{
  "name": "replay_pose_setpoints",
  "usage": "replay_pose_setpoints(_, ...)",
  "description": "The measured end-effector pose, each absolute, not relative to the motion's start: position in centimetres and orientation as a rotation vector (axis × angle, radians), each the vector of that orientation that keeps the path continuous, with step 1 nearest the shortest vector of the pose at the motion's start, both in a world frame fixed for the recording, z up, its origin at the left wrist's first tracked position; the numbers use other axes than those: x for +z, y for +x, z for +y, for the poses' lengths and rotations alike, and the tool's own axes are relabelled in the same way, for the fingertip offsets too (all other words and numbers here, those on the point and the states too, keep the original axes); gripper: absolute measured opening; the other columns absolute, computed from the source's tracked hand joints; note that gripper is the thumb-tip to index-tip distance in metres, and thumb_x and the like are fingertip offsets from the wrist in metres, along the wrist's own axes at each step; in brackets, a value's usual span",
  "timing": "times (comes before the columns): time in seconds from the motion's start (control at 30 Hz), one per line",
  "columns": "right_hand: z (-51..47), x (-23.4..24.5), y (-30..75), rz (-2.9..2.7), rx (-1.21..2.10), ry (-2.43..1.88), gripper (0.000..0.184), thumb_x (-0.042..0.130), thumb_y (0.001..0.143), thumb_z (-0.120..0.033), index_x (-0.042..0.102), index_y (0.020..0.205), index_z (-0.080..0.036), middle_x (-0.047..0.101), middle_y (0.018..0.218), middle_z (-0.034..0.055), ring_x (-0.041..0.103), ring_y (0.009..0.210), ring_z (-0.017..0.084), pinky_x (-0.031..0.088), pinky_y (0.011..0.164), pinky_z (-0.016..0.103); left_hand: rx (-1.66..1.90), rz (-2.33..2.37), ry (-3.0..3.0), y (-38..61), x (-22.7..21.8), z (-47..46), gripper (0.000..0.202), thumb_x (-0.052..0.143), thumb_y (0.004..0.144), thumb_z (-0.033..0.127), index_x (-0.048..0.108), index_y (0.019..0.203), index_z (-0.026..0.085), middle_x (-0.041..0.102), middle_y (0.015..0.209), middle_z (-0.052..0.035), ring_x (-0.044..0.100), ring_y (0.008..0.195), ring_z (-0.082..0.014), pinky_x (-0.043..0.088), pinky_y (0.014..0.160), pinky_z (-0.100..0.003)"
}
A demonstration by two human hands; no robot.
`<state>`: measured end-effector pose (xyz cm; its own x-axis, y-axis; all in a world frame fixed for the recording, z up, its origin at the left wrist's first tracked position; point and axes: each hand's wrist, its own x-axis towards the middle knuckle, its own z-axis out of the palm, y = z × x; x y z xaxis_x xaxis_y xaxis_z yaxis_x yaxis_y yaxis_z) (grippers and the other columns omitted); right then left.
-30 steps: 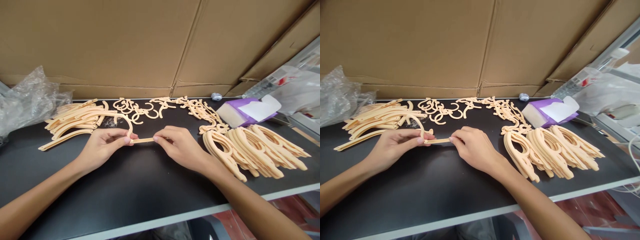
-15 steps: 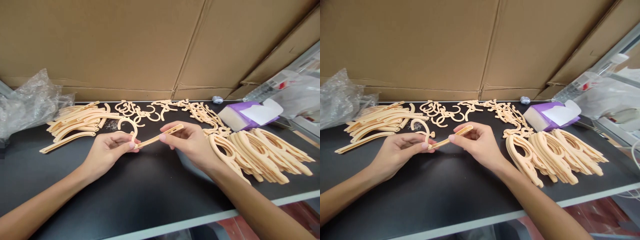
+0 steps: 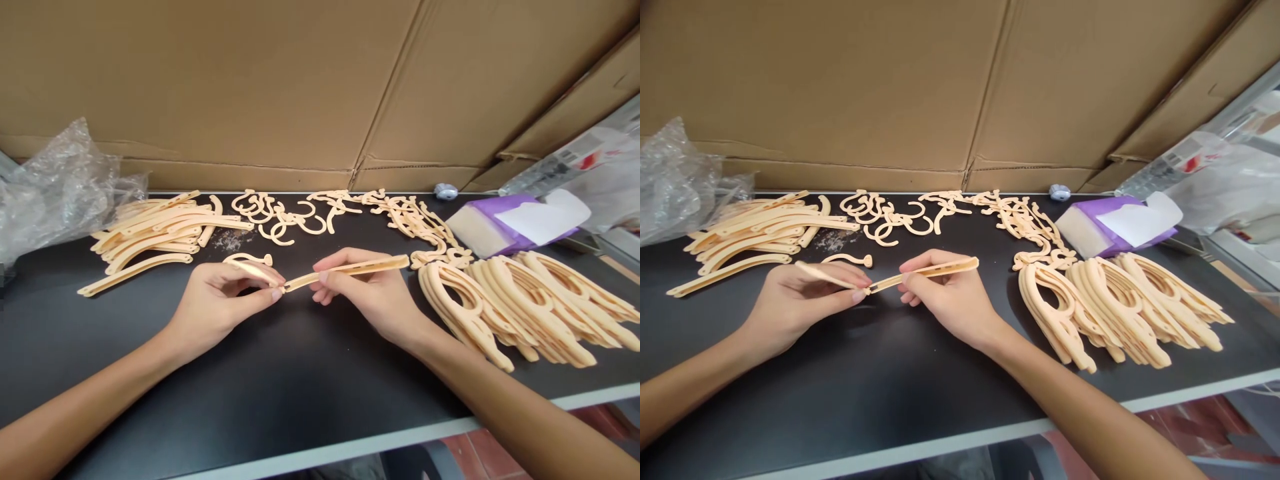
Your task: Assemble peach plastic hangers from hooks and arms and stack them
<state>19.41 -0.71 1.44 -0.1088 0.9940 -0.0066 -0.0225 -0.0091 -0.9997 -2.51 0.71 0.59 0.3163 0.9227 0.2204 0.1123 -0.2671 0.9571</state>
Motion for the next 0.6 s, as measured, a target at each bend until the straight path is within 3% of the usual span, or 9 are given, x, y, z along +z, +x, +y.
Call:
replay_pose_setpoints(0.23, -1.5, 2.3, 19.5, -1.429, 1.161, -1.217, 0.009, 0.072, 0.076, -0.022, 0.074, 0.082, -0.015, 0.076, 0.071, 0.0043, 0.073, 0.064, 0.017, 0.056, 0.058, 0.026, 1.154, 0.885, 1.642, -2.4, 0.6, 0.6, 0.023, 0.084, 0.074, 0.015, 0.070, 0.090, 0.023, 0.077, 0.078, 0.0030, 0.074, 0.071, -0.0150, 0.063, 0.071, -0.025)
replay_pose_setpoints(0.37, -1.7, 2.1, 19.6, -1.527, 1.021, -1.255, 0.009, 0.068, 0.080, -0.021, 0.075, 0.084, -0.016, 0.077, 0.073, 0.0041, 0.073, 0.066, 0.018, 0.053, 0.056, 0.026, 1.196, 0.974, 1.959, -2.6, 0.6, 0.6, 0.012, 0.078, 0.080, 0.015, 0.070, 0.074, 0.021, 0.077, 0.082, 0.0018, 0.074, 0.076, -0.0151, 0.060, 0.071, -0.025)
replay_pose_setpoints(0.43, -1.8, 2.0, 19.6, -1.605, 0.933, -1.265, 0.011, 0.066, 0.082, -0.020, 0.075, 0.085, -0.016, 0.078, 0.075, 0.0035, 0.073, 0.068, 0.018, 0.052, 0.058, 0.025, 1.189, 0.968, 2.125, -2.8, 0.4, 0.5, 0.011, 0.075, 0.083, 0.014, 0.072, 0.075, 0.022, 0.078, 0.082, 0.0018, 0.074, 0.077, -0.0153, 0.059, 0.071, -0.025)
replay_pose_setpoints(0.5, -1.9, 2.0, 19.7, -1.670, 0.851, -1.268, 0.011, 0.066, 0.083, -0.019, 0.076, 0.086, -0.017, 0.078, 0.076, 0.0028, 0.073, 0.069, 0.017, 0.051, 0.059, 0.024, 1.209, 0.971, 2.207, -3.0, 0.2, 0.3, 0.011, 0.076, 0.082, 0.013, 0.074, 0.085, 0.024, 0.078, 0.086, 0.0026, 0.075, 0.079, -0.0156, 0.060, 0.072, -0.025)
replay_pose_setpoints(0.6, -1.9, 1.9, 19.8, -1.721, 0.770, -1.247, 0.011, 0.065, 0.085, -0.018, 0.076, 0.087, -0.016, 0.078, 0.076, 0.0022, 0.070, 0.066, 0.015, 0.049, 0.057, 0.023, 1.270, 0.953, 2.247, -3.3, -0.1, 0.1, 0.027, 0.077, 0.081, 0.009, 0.072, 0.102, 0.025, 0.078, 0.094, 0.0029, 0.076, 0.081, -0.0150, 0.062, 0.074, -0.025)
